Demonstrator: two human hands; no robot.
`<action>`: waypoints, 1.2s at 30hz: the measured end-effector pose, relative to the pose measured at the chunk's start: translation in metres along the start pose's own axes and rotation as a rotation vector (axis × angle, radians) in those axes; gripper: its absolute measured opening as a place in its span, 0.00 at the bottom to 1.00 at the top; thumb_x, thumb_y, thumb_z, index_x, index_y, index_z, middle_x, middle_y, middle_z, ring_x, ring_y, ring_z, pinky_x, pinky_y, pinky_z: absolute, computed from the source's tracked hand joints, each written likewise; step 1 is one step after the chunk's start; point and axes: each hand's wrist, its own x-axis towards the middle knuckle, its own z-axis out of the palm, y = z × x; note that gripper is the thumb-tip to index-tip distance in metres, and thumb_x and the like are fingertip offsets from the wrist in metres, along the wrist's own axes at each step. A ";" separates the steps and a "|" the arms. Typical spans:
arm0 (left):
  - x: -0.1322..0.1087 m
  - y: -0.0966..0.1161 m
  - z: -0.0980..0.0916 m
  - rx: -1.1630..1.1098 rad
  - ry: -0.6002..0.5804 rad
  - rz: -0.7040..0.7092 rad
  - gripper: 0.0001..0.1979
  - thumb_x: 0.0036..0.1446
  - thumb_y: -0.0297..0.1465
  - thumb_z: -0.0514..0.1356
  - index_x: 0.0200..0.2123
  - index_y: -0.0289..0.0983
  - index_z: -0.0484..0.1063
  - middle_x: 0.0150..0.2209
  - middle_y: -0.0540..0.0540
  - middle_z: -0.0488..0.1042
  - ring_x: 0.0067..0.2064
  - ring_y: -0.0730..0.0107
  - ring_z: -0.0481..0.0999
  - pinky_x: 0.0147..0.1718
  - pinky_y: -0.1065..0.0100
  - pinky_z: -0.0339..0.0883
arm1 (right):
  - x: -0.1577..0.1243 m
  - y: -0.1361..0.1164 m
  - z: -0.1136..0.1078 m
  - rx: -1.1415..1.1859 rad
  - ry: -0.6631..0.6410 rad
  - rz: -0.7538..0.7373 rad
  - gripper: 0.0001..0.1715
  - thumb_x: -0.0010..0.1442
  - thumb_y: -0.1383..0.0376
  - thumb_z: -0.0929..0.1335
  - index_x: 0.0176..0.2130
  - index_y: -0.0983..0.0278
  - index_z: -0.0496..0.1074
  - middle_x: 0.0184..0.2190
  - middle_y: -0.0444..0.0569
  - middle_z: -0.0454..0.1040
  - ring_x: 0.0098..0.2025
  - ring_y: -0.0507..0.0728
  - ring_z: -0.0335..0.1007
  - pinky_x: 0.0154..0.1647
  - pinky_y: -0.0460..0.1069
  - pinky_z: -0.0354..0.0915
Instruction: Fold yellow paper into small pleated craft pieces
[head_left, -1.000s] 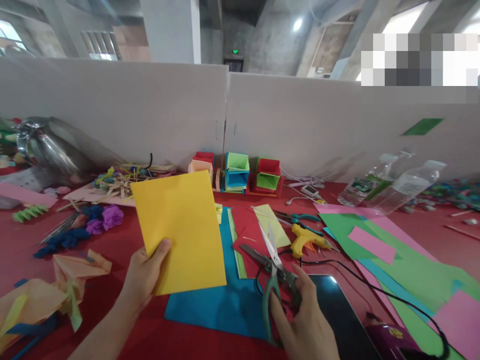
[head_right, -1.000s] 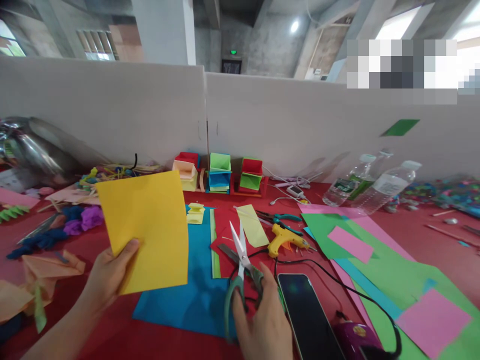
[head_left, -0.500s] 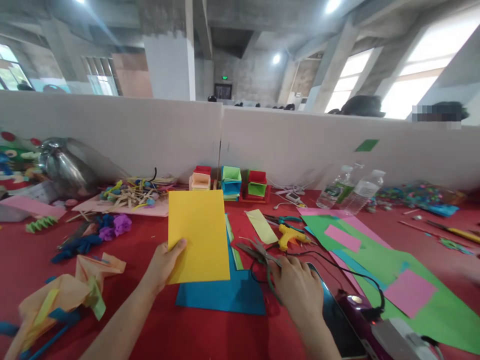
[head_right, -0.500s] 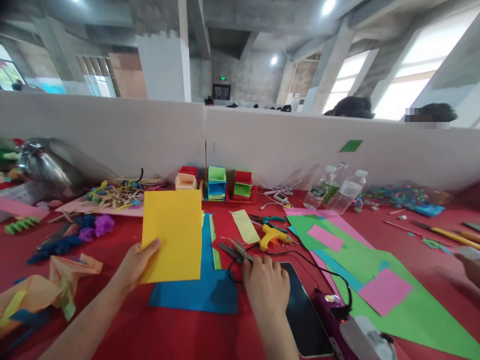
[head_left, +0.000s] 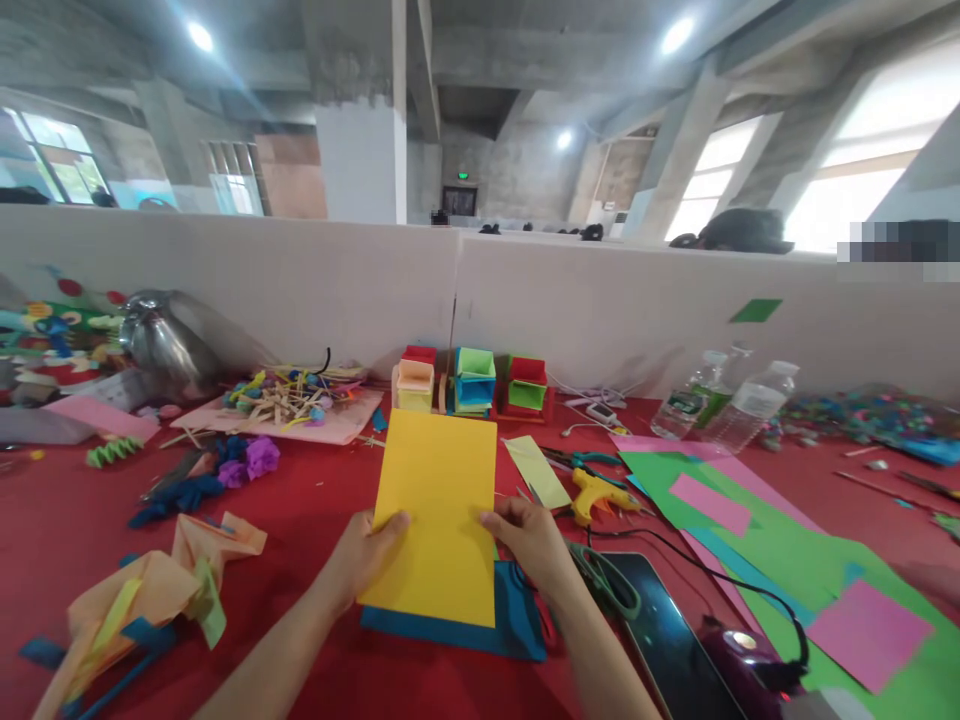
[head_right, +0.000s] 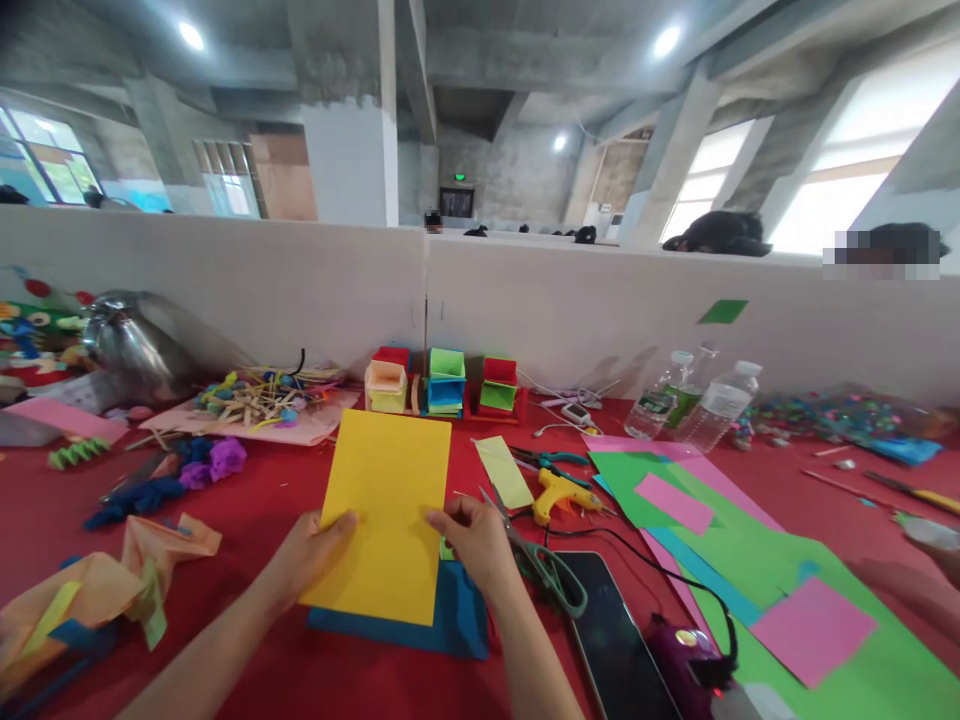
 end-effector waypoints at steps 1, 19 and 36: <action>-0.001 0.000 0.001 0.000 -0.024 -0.015 0.19 0.46 0.41 0.63 0.37 0.32 0.75 0.32 0.40 0.79 0.33 0.56 0.78 0.29 0.65 0.69 | -0.001 0.002 -0.001 0.024 -0.017 0.010 0.21 0.47 0.50 0.66 0.20 0.63 0.58 0.12 0.36 0.57 0.14 0.46 0.51 0.15 0.42 0.50; 0.014 -0.020 -0.016 0.022 0.031 -0.001 0.17 0.50 0.43 0.58 0.35 0.34 0.72 0.31 0.47 0.78 0.32 0.63 0.76 0.32 0.66 0.67 | 0.001 0.012 -0.004 0.261 -0.057 0.061 0.19 0.43 0.54 0.70 0.19 0.63 0.60 0.12 0.36 0.58 0.15 0.46 0.53 0.17 0.43 0.50; 0.016 -0.023 -0.018 0.009 0.067 0.041 0.17 0.49 0.43 0.59 0.35 0.35 0.72 0.30 0.47 0.78 0.32 0.62 0.77 0.31 0.66 0.69 | -0.005 0.001 -0.006 0.490 -0.049 0.096 0.18 0.40 0.58 0.74 0.15 0.67 0.66 0.11 0.38 0.64 0.15 0.46 0.56 0.16 0.42 0.54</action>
